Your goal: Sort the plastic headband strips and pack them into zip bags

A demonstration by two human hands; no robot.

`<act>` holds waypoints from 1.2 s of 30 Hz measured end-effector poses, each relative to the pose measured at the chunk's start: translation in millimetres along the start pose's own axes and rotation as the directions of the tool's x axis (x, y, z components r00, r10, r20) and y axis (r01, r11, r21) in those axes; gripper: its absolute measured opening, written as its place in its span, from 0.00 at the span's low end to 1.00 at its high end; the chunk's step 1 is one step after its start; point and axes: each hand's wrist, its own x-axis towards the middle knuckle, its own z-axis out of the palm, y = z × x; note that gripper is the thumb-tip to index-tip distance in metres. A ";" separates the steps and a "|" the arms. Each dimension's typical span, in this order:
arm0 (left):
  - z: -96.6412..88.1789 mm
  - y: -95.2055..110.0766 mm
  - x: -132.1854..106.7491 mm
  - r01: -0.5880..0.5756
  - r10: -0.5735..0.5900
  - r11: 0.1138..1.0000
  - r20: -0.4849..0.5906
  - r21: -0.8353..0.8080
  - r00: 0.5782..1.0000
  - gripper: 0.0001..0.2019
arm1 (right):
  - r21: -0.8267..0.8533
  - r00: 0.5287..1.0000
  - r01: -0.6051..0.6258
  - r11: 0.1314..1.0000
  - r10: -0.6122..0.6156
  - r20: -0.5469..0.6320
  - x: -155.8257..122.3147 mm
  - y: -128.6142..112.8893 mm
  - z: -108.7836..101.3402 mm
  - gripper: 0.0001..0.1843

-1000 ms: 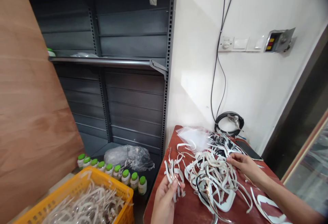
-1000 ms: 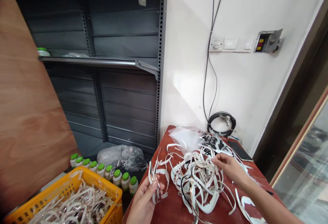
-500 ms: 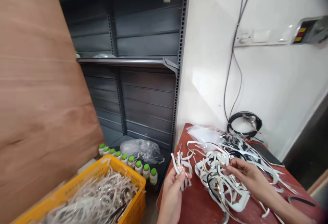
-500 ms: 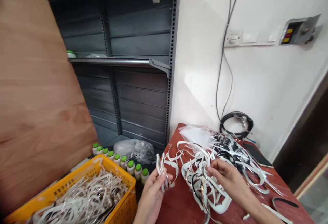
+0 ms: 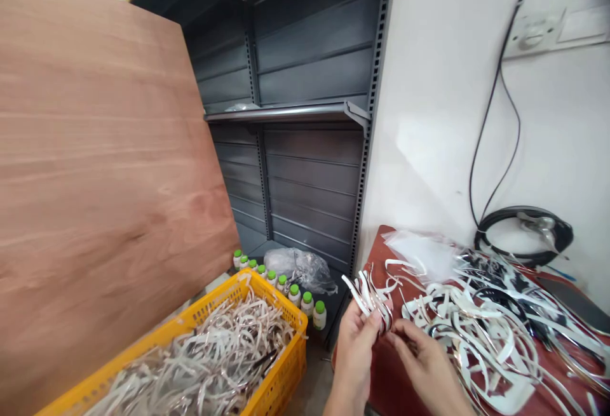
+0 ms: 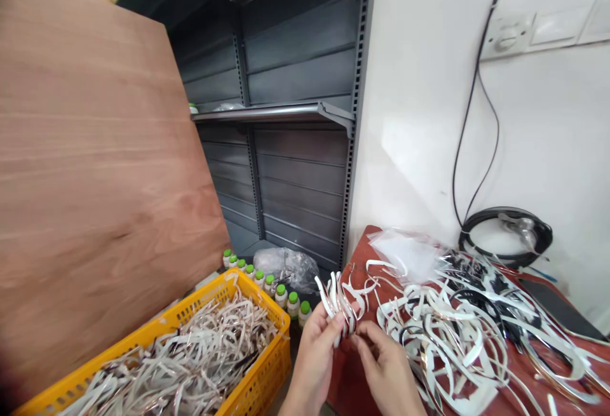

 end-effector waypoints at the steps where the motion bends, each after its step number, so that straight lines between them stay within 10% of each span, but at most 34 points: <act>1: -0.6 -0.2 -0.6 0.005 -0.005 1.000 -0.009 -0.016 1.000 0.15 | -0.017 1.000 0.009 1.000 -0.009 0.006 0.0 -2.3 1.1 0.16; 23: -25.5 30.6 -4.1 0.095 -0.099 0.995 -0.155 -0.033 0.983 0.08 | -0.202 0.983 0.175 0.964 -0.158 0.098 -9.3 -11.7 -12.4 0.13; 29: -34.8 23.8 1.7 0.108 -0.129 0.990 -0.263 -0.093 0.956 0.12 | -0.708 0.979 0.203 0.677 -0.163 0.125 23.5 4.3 -11.7 0.23; 36: -35.0 13.4 3.6 0.130 -0.136 0.991 -0.234 -0.040 0.963 0.11 | -0.858 0.969 0.214 0.467 0.007 0.245 36.3 -1.9 -3.1 0.17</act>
